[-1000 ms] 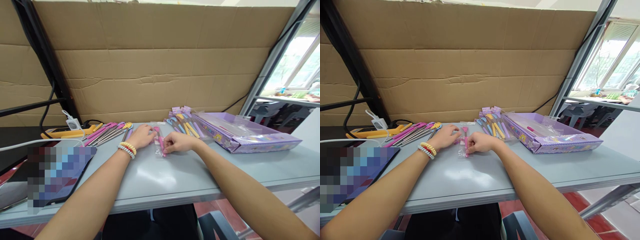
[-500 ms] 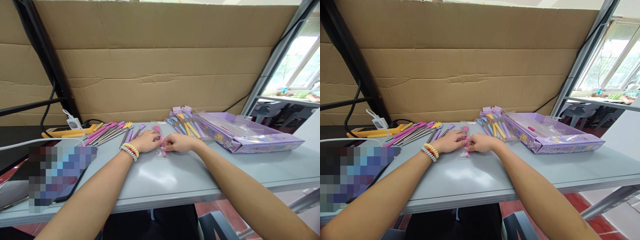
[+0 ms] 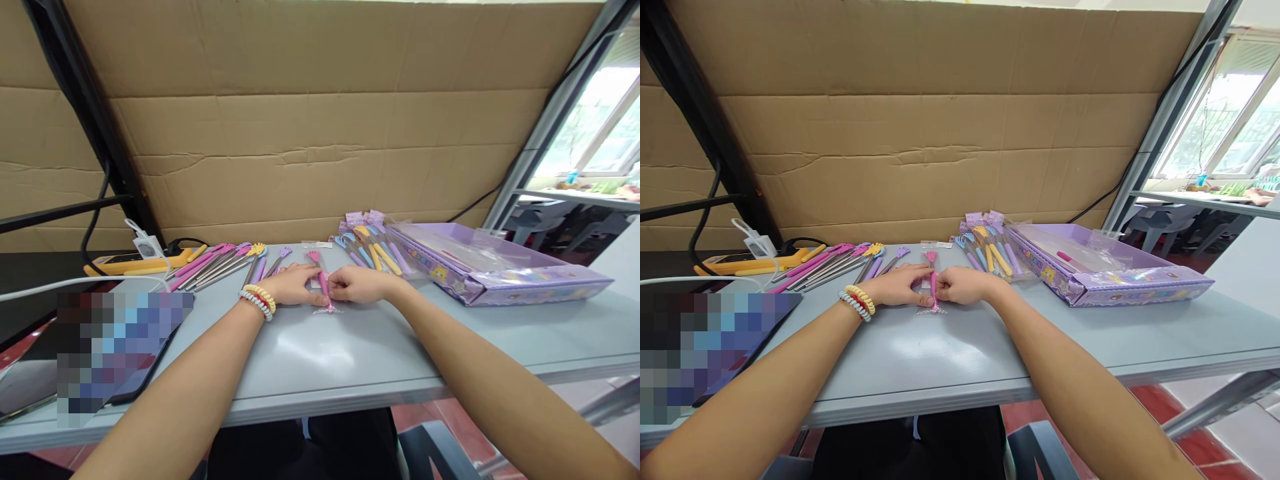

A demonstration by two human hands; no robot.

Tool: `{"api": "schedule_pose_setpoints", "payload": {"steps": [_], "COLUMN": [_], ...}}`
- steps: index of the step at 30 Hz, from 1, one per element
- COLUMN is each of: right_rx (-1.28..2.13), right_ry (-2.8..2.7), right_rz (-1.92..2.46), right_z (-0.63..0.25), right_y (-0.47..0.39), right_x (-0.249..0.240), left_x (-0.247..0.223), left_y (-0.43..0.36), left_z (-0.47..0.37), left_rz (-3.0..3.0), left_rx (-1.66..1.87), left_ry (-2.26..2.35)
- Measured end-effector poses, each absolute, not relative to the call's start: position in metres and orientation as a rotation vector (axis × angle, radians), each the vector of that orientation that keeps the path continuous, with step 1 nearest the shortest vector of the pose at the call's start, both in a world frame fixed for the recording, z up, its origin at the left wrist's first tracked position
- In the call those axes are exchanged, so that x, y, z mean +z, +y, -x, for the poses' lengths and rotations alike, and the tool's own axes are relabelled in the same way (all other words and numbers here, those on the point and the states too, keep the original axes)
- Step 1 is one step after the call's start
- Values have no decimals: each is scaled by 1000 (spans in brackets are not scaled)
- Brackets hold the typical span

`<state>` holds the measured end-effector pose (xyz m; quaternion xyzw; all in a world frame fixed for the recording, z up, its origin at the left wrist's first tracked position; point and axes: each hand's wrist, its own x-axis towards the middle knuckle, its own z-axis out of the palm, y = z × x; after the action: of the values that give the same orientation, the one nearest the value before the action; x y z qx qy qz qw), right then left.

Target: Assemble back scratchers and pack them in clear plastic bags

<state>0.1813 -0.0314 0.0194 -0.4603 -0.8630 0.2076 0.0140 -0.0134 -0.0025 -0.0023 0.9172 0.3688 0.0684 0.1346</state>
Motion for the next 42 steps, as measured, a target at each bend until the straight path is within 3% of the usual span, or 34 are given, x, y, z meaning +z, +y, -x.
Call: {"api": "schedule_pose_setpoints", "payload": {"steps": [42], "right_rx": [522], "right_ry": [-2635], "right_rz": [1529], "right_z": [-185], "right_y": [-30], "right_x": [18], "left_x": [-4], "left_y": [-2], "left_z": [13], "left_rz": [-2640], "left_rx": [188], "left_ry": [1123]}}
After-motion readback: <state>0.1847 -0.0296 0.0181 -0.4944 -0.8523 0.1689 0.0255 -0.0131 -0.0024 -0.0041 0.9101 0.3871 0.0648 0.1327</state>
